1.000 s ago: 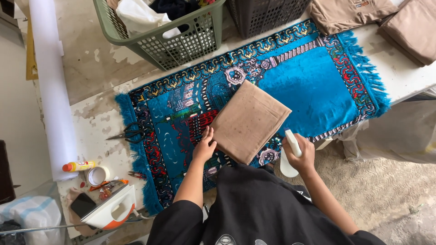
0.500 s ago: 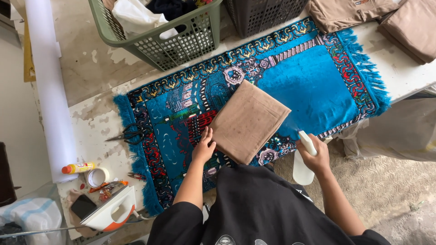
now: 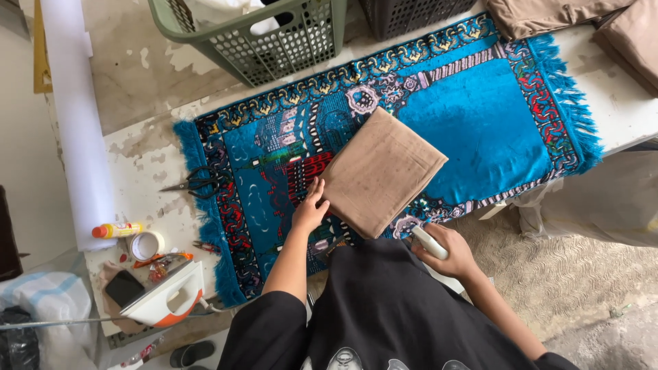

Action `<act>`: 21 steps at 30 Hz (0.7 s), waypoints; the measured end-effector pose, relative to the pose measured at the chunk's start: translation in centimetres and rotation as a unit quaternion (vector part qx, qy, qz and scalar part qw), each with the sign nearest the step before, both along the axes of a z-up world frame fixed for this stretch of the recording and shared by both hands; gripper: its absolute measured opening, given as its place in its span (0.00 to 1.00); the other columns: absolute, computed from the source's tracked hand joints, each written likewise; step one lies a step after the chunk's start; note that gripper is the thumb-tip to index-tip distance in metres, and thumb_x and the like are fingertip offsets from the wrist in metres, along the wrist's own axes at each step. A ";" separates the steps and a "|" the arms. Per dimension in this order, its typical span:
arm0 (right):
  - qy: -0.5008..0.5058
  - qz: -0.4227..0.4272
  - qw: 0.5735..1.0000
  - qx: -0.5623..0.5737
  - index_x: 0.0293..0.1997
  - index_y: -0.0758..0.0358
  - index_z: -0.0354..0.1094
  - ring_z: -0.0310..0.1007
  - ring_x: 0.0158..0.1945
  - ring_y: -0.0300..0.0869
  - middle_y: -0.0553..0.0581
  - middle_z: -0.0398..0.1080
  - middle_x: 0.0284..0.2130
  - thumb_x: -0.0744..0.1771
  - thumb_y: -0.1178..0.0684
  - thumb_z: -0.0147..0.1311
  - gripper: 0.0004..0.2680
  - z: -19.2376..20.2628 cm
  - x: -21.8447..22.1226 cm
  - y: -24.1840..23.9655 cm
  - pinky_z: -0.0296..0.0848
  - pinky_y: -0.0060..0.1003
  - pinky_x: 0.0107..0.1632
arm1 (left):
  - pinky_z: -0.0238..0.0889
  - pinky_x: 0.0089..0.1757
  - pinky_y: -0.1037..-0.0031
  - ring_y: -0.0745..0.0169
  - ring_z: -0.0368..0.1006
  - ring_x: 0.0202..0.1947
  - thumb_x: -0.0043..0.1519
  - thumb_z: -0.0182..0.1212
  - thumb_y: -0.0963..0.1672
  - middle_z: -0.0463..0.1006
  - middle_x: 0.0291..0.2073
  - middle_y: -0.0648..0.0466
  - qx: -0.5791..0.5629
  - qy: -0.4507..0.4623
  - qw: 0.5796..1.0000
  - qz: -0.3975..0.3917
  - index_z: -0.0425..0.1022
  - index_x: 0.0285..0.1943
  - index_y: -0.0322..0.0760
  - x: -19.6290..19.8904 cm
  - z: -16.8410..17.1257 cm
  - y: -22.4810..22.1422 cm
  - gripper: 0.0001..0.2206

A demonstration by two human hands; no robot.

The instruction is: The person is ironing a pair of folded brown pants on a flat surface, using a spray bottle to dampen the fabric before pressing it with an iron.

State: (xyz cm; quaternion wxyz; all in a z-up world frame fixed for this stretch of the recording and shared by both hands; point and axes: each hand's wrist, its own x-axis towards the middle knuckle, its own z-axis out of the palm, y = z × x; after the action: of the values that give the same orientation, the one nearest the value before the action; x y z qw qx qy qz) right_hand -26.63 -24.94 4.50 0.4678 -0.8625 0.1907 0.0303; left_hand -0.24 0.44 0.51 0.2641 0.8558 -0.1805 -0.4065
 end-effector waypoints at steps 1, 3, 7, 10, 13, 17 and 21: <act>0.002 0.003 1.000 0.001 0.31 0.57 0.71 0.75 0.33 0.64 0.66 0.72 0.25 0.59 0.42 0.67 0.12 0.1 0.3 0.3 0.71 0.52 0.37 | 0.49 0.69 0.61 0.60 0.36 0.79 0.68 0.47 0.49 0.35 0.81 0.66 0.001 0.002 1.000 0.003 0.42 0.82 0.60 -0.4 -0.1 0.2 0.31; 0.005 0.047 0.999 -0.014 0.31 0.58 0.69 0.75 0.33 0.66 0.67 0.71 0.25 0.58 0.43 0.66 0.12 0.2 1.3 0.8 0.70 0.54 0.37 | 0.57 0.66 0.66 0.64 0.47 0.76 0.64 0.55 0.50 0.40 0.80 0.69 -0.016 -0.011 0.997 0.079 0.44 0.81 0.62 -0.8 0.0 0.8 0.35; 0.007 0.089 0.995 -0.032 0.35 0.55 0.67 0.76 0.35 0.65 0.64 0.70 0.27 0.58 0.38 0.67 0.16 0.3 2.7 2.4 0.71 0.56 0.37 | 0.72 0.55 0.67 0.56 0.73 0.60 0.64 0.54 0.45 0.53 0.77 0.62 -0.058 -0.059 0.979 0.188 0.49 0.80 0.58 -2.3 -8.9 3.4 0.33; -0.003 0.124 0.991 -0.056 0.33 0.54 0.66 0.75 0.36 0.64 0.63 0.70 0.25 0.59 0.39 0.64 0.14 -1.1 4.0 2.8 0.71 0.56 0.37 | 0.74 0.50 0.59 0.48 0.76 0.55 0.64 0.52 0.45 0.58 0.75 0.51 -0.069 -0.143 0.970 0.185 0.51 0.80 0.51 -5.1 -6.1 4.2 0.31; -0.036 0.124 0.991 -0.036 0.31 0.56 0.64 0.75 0.34 0.62 0.61 0.68 0.24 0.60 0.41 0.63 0.13 -0.5 6.2 3.4 0.73 0.50 0.36 | 0.63 0.61 0.63 0.47 0.53 0.73 0.67 0.49 0.41 0.50 0.77 0.44 -0.093 -0.207 0.967 0.112 0.51 0.80 0.38 -7.8 -8.0 5.7 0.29; -0.072 0.094 0.991 -0.055 0.32 0.57 0.67 0.75 0.33 0.63 0.63 0.69 0.24 0.59 0.43 0.63 0.12 -2.4 8.0 2.9 0.72 0.53 0.36 | 0.47 0.65 0.47 0.41 0.54 0.72 0.64 0.56 0.49 0.57 0.75 0.43 -0.120 -0.347 0.929 -0.051 0.65 0.73 0.39 -11.8 -12.5 7.8 0.26; -0.071 0.052 0.995 -0.040 0.34 0.54 0.69 0.76 0.32 0.60 0.62 0.71 0.24 0.60 0.44 0.62 0.09 -0.4 10.4 3.0 0.72 0.51 0.37 | 0.39 0.67 0.45 0.43 0.46 0.76 0.60 0.60 0.46 0.53 0.77 0.49 -0.091 -0.289 0.942 -0.145 0.63 0.74 0.49 -14.9 -12.2 9.3 0.29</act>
State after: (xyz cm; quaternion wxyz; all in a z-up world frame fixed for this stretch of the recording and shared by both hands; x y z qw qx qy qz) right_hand -16.27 -21.98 4.12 0.4429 -0.8893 0.1129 -0.0144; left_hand -15.16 9.77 -11.71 0.2158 0.8733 -0.4074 -0.1576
